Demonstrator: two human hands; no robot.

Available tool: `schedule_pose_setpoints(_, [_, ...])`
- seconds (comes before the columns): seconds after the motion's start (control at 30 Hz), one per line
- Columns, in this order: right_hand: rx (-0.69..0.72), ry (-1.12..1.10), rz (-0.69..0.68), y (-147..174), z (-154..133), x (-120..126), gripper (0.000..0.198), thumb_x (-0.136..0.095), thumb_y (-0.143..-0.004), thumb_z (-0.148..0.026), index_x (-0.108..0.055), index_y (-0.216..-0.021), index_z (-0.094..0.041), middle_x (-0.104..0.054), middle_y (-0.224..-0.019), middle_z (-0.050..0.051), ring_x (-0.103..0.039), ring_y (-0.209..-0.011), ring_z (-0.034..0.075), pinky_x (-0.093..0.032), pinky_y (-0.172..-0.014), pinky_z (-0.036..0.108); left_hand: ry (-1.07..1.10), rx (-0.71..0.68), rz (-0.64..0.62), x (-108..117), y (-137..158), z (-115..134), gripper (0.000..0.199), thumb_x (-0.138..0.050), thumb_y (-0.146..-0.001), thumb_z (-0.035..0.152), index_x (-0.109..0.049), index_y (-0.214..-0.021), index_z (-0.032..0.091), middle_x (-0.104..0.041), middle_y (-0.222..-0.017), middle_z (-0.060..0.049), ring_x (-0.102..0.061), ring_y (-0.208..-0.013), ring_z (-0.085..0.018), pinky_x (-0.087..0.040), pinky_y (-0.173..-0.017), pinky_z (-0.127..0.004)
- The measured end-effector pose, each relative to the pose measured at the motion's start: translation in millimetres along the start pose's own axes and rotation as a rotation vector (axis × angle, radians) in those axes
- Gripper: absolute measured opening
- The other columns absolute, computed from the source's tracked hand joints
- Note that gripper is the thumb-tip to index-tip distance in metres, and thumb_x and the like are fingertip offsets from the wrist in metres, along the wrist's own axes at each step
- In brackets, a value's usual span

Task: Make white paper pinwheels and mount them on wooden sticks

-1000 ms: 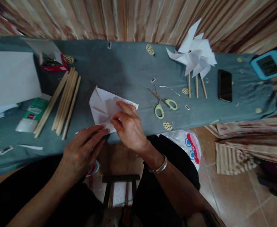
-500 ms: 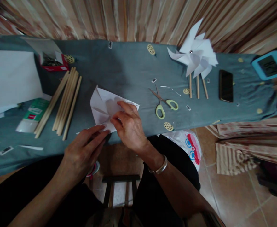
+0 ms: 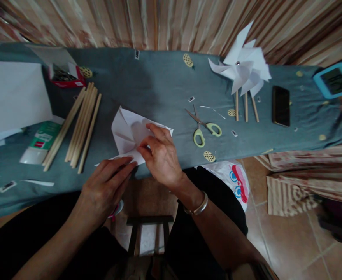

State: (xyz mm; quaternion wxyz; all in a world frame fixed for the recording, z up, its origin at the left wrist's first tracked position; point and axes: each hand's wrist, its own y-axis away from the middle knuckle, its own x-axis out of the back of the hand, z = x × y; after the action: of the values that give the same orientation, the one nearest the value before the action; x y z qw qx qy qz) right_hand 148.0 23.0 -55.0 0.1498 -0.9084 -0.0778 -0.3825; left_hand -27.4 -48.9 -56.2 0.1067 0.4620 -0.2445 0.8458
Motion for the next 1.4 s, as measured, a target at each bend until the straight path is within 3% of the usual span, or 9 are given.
schedule_pose_setpoints(0.3, [-0.029,-0.001,0.002,-1.5,0.4,0.7,0.009,-0.074,-0.08,-0.024,-0.066,-0.076,-0.022,-0.06,-0.131,0.007,-0.052,-0.123,0.028,-0.046,-0.105,0.049,0.007,-0.011,-0.013,0.1,0.6,-1.0,0.033,-0.054,-0.089,0.006,-0.058,-0.122,0.007,-0.062,-0.12,-0.018,-0.058,-0.104,-0.028,-0.056,-0.088,-0.043])
schedule_pose_setpoints(0.57, [0.013,-0.008,-0.02,2.7,-0.3,-0.1,0.007,-0.062,-0.088,-0.023,-0.068,-0.088,-0.024,-0.056,-0.136,0.006,-0.048,-0.128,0.029,-0.04,-0.112,0.049,-0.002,-0.006,-0.012,-1.0,0.9,0.0,0.031,-0.054,-0.092,0.01,-0.057,-0.122,0.008,-0.061,-0.12,-0.017,-0.056,-0.105,-0.027,-0.056,-0.088,-0.043])
schedule_pose_setpoints(1.4, [0.133,0.119,0.047,8.6,1.2,-0.6,0.012,-0.06,-0.091,-0.026,-0.069,-0.095,-0.019,-0.061,-0.131,0.011,-0.054,-0.121,0.024,-0.047,-0.106,0.043,0.004,-0.017,-0.007,-0.3,2.7,0.7,0.03,-0.053,-0.092,0.01,-0.055,-0.123,0.011,-0.06,-0.121,-0.015,-0.056,-0.106,-0.026,-0.056,-0.088,-0.042])
